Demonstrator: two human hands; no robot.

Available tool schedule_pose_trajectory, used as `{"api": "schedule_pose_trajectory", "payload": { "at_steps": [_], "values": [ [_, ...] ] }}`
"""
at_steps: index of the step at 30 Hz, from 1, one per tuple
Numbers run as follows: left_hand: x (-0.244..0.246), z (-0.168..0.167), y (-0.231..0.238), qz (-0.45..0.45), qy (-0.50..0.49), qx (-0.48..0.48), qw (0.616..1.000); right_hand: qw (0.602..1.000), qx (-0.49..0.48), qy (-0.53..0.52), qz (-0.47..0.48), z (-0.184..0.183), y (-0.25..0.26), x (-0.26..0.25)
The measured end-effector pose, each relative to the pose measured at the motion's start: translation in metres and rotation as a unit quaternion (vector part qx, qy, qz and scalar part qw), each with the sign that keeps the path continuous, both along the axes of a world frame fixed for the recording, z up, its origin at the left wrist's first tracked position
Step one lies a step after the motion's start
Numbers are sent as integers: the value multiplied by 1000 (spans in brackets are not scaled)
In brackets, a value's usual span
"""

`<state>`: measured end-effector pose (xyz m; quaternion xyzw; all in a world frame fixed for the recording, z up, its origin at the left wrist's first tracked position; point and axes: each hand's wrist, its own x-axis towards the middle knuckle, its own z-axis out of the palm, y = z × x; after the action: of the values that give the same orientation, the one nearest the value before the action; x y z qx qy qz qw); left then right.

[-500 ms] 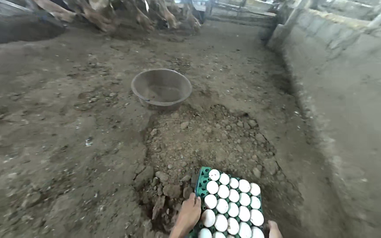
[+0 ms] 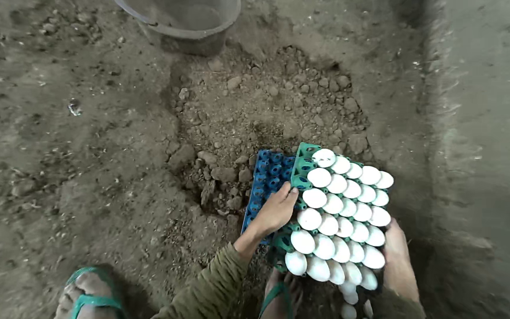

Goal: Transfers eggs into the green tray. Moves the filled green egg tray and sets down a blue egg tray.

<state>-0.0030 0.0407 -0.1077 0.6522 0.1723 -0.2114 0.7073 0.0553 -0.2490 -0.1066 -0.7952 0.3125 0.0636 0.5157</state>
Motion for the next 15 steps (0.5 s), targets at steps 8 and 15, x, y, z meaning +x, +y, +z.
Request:
{"api": "schedule_pose_trajectory", "payload": {
  "at_steps": [8, 15],
  "values": [
    [-26, -7, 32, 146, -1, -199, 969, 986, 131, -24, 101, 11, 25, 1],
    [-61, -49, 81, 272, -99, -429, 856, 958, 145, 35, 244, 6, 94, 24]
  ]
}}
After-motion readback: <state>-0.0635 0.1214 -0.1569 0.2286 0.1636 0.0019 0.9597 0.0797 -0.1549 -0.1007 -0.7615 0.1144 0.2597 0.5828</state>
